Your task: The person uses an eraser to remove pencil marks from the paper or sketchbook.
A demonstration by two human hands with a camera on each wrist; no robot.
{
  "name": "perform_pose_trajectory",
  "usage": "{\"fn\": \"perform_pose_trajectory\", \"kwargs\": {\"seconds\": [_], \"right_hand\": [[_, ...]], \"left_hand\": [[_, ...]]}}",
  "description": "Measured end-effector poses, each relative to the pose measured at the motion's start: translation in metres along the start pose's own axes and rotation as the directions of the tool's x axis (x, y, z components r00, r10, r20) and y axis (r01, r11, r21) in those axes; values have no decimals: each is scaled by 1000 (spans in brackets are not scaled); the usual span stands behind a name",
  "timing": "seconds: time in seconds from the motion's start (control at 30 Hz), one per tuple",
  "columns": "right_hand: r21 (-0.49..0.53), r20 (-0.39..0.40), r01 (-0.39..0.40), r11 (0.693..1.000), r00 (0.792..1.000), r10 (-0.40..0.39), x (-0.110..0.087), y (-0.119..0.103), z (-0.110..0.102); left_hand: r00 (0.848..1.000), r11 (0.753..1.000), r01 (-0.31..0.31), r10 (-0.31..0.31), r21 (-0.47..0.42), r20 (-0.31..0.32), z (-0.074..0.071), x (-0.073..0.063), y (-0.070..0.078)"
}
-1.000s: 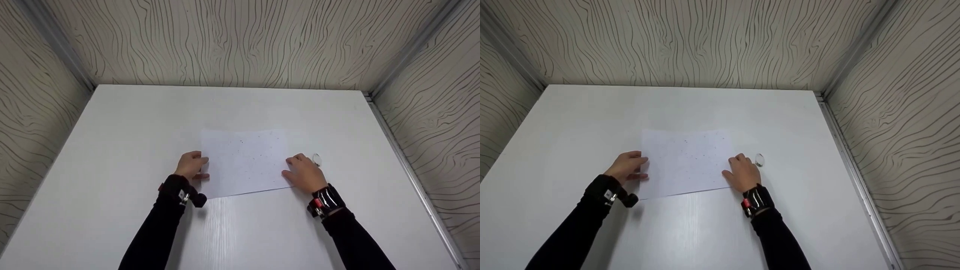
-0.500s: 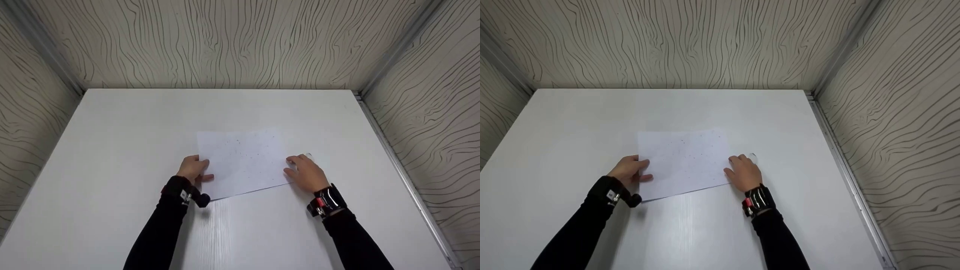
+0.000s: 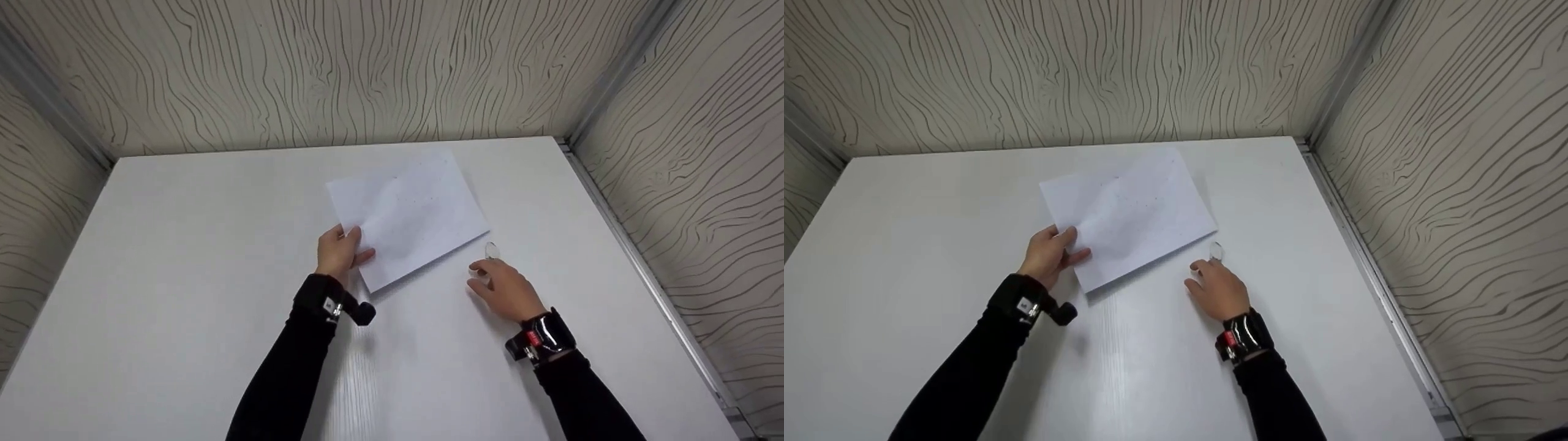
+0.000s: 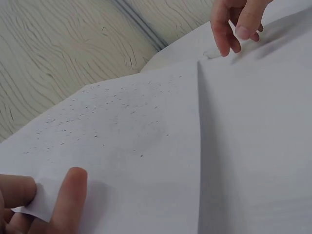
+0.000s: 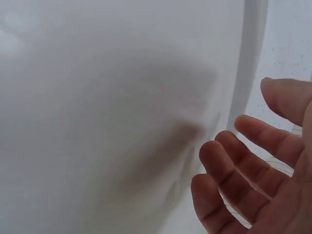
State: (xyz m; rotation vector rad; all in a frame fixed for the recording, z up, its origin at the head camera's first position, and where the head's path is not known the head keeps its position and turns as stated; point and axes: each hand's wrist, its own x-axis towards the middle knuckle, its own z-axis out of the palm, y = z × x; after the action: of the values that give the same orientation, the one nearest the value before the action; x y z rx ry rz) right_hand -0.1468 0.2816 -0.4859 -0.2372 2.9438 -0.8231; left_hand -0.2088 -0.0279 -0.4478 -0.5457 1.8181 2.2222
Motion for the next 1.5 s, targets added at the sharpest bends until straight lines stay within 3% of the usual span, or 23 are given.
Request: {"fn": "perform_pose_trajectory", "kwargs": {"seconds": [0.13,0.23,0.43,0.5,0.6,0.7,0.87,1.03,1.17,1.37,1.5], "right_hand": [[18,-27,22,1000,999,-22,3,-4,0],[27,-44,24,999,999,-23,3,-6,5],[25,-76,56,998,996,-54,1,-7,16],[24,-107,72,997,992,-69,2,-6,16],[23,-142,77,997,987,-73,3,-5,13],[25,-137,70,997,988,-66,5,-4,11],[27,-114,69,997,991,-65,7,-4,11],[32,-131,74,997,989,-69,10,-5,6],[35,-119,80,996,990,-76,11,-7,6],[38,-119,85,996,990,-80,12,-9,7],[32,-100,94,995,991,-90,12,-10,8]], "left_hand": [[986,985,-165,163,-52,-30,32,-1,9],[961,959,-275,275,-64,-17,50,-3,1],[950,939,-313,311,139,37,69,-7,-34],[936,929,-352,347,110,62,73,-8,-34],[898,902,-431,428,5,104,77,-10,-25],[876,883,-469,461,30,139,80,-10,-27],[890,883,-449,429,139,151,81,-6,-39],[866,870,-484,461,93,194,80,-8,-24],[882,875,-457,422,160,211,72,-6,-19],[885,900,-434,419,38,201,61,-2,-12],[909,892,-410,384,188,161,54,0,-19]]}}
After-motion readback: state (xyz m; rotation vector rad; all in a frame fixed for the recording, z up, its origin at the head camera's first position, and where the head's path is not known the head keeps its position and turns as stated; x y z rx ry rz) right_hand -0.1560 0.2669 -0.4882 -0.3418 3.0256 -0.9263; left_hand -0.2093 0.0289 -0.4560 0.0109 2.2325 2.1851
